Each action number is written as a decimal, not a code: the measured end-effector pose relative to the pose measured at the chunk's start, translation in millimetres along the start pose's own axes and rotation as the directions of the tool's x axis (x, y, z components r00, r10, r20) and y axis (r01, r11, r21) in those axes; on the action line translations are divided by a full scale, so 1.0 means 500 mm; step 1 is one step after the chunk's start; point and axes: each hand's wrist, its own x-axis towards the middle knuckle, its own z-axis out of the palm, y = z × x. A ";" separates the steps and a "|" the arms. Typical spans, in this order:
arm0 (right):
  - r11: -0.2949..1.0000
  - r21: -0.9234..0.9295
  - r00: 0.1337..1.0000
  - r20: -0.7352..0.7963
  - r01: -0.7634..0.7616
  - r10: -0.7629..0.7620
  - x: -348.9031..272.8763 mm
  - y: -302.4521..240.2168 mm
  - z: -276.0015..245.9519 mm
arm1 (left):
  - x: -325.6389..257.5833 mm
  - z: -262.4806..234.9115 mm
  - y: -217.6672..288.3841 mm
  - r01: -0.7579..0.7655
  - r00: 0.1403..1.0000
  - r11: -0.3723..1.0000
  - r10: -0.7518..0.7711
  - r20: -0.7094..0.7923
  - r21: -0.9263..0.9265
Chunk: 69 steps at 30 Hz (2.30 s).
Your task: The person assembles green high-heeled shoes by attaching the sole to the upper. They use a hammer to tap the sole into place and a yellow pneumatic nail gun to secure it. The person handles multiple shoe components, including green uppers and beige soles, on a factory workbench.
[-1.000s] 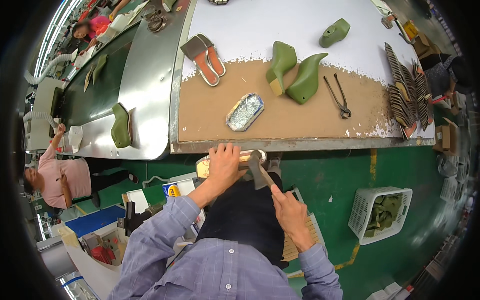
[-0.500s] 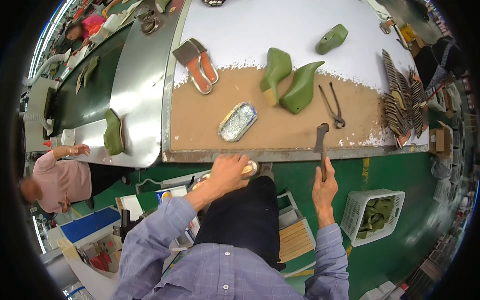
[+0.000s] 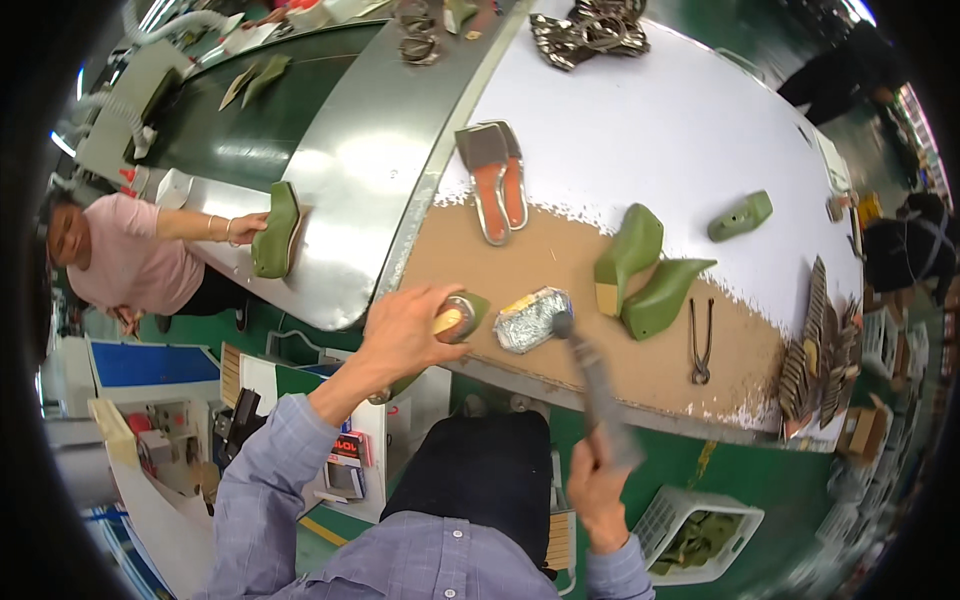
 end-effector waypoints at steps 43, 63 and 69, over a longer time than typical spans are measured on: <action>0.754 -0.539 0.911 -0.068 -0.376 0.406 0.481 0.308 -0.015 | 0.417 0.273 -0.161 0.490 0.818 0.832 -0.542 -0.192 -0.259; 0.806 0.275 0.794 -0.184 -0.524 0.579 0.310 0.303 -0.076 | 0.405 0.247 -0.185 0.256 0.903 0.959 -0.191 -0.384 0.126; 0.725 0.471 0.814 -0.024 -0.503 0.580 0.265 0.141 -0.094 | 0.458 0.244 -0.235 0.406 0.852 0.783 -0.511 -0.114 -0.471</action>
